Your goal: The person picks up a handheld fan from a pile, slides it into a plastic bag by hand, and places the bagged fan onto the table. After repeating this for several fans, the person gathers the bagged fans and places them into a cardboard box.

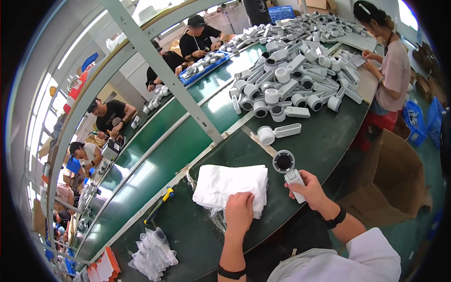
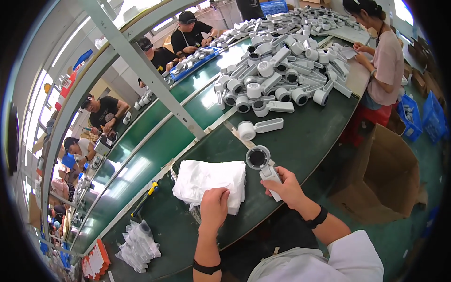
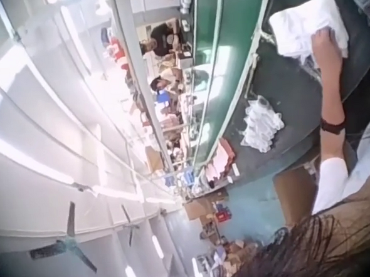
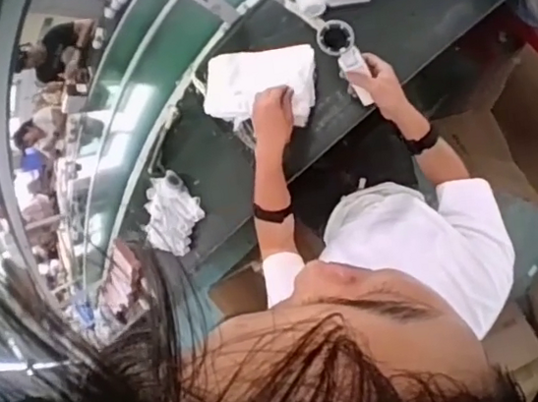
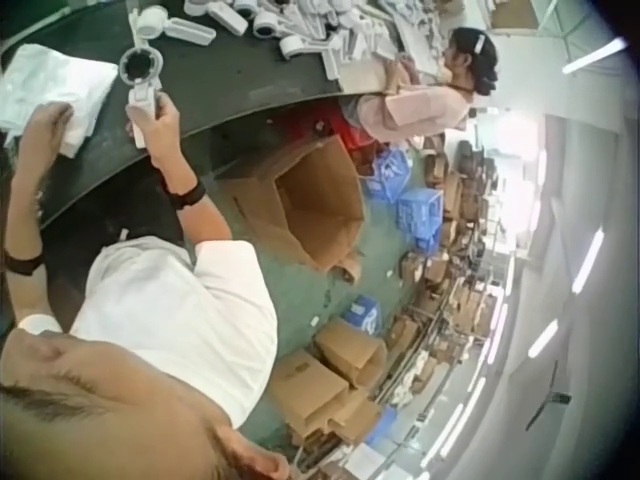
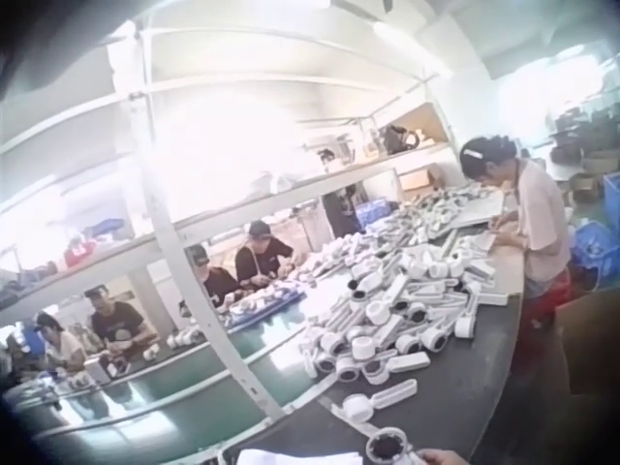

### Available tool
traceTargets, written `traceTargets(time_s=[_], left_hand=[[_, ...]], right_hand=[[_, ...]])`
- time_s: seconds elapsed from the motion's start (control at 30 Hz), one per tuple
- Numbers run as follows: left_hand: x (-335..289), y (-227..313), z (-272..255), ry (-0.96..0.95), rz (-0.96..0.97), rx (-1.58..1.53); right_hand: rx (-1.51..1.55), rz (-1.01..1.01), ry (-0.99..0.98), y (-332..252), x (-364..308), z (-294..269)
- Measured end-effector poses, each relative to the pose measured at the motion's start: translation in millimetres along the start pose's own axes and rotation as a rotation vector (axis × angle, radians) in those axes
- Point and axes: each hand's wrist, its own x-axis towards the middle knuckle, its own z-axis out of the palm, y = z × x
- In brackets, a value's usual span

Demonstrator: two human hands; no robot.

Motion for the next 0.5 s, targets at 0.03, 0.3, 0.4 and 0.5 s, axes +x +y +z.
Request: traceTargets(time_s=[0.03, 0.3, 0.4, 0.5], left_hand=[[0.0, -0.7, 0.1, 0.021, -0.018, -0.043], [-7.0, 4.4, -2.2, 0.01, 0.018, 0.101], [-7.1, -2.1, 3.9, -0.048, -0.014, 0.115], [-7.6, -5.0, 4.5, 0.016, -0.076, 0.08]], right_hand=[[0.0, -0.01, 0.007, 2.7, 1.6, 2.9], [-0.073, -0.123, 0.147, 12.7, 16.1, 0.7], [-0.062, -0.117, 0.101, 10.9, 4.3, 15.3], [0.007, -0.101, 0.015, 12.4, -3.9, 23.3]])
